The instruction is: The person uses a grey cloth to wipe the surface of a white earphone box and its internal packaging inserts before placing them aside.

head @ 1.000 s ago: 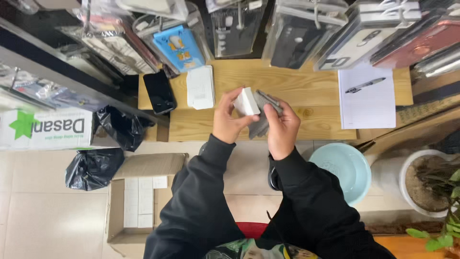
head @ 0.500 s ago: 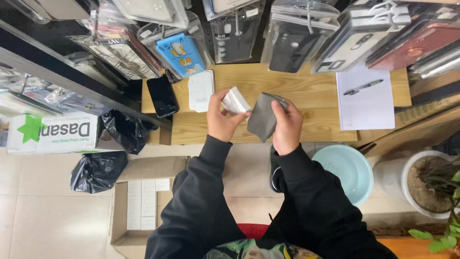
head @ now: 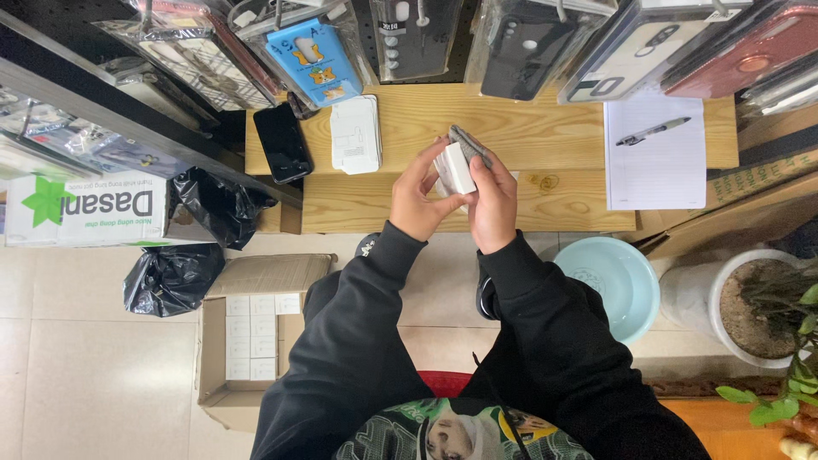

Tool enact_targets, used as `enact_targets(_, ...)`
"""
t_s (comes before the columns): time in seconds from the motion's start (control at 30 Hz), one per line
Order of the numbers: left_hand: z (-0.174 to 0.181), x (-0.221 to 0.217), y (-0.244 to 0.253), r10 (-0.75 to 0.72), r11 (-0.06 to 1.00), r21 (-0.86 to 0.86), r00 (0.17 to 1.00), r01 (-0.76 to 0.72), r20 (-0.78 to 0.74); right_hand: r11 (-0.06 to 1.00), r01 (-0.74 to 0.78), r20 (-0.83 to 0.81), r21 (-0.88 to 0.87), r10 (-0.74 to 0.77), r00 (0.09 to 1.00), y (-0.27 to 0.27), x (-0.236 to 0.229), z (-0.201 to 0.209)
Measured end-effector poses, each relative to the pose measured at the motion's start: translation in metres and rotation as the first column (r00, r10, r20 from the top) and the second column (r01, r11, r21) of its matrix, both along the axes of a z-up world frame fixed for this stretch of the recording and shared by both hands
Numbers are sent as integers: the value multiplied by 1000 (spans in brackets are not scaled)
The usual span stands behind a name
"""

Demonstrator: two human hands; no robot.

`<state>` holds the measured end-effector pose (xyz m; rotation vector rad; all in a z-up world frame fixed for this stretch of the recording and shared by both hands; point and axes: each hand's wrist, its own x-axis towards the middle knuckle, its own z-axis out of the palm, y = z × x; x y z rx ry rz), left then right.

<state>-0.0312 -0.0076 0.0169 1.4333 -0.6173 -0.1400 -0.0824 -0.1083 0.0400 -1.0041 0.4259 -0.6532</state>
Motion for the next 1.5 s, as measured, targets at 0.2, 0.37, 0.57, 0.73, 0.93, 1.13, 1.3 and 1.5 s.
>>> enact_targets(0.2,-30,14,-6,-55,971,-238,961,-12,-271,1000,9,-34,-13,-9,999,10,5,-25)
enact_targets(0.37,-20,40,-3,-118,948,-317,953,26,-277,997,32,-87,-66,-37,996,-7,17,-22)
enact_targets(0.57,-29,11,3,-78,994,-99,957,52,-278,999,39,-104,-21,-41,994,-20,14,-50)
enact_targets(0.73,-36,-6,1,105,987,143,957,-68,-271,997,76,-81,15,-75,994,20,-19,-2)
enact_targets(0.93,-59,58,7,265,962,130,935,-240,-235,1000,-23,-69,12,23,997,3,-11,-35)
enact_targets(1.13,-56,75,27,308,948,24,899,-316,-311,972,73,-206,-225,-121,971,-45,1,-92)
enact_targets(1.3,-96,77,30,216,970,-12,886,-243,-411,965,234,-379,-117,-261,888,-69,-4,-68)
enact_targets(1.5,-102,75,29,205,970,-6,833,-242,-514,984,163,-357,76,-126,926,-168,24,-144)
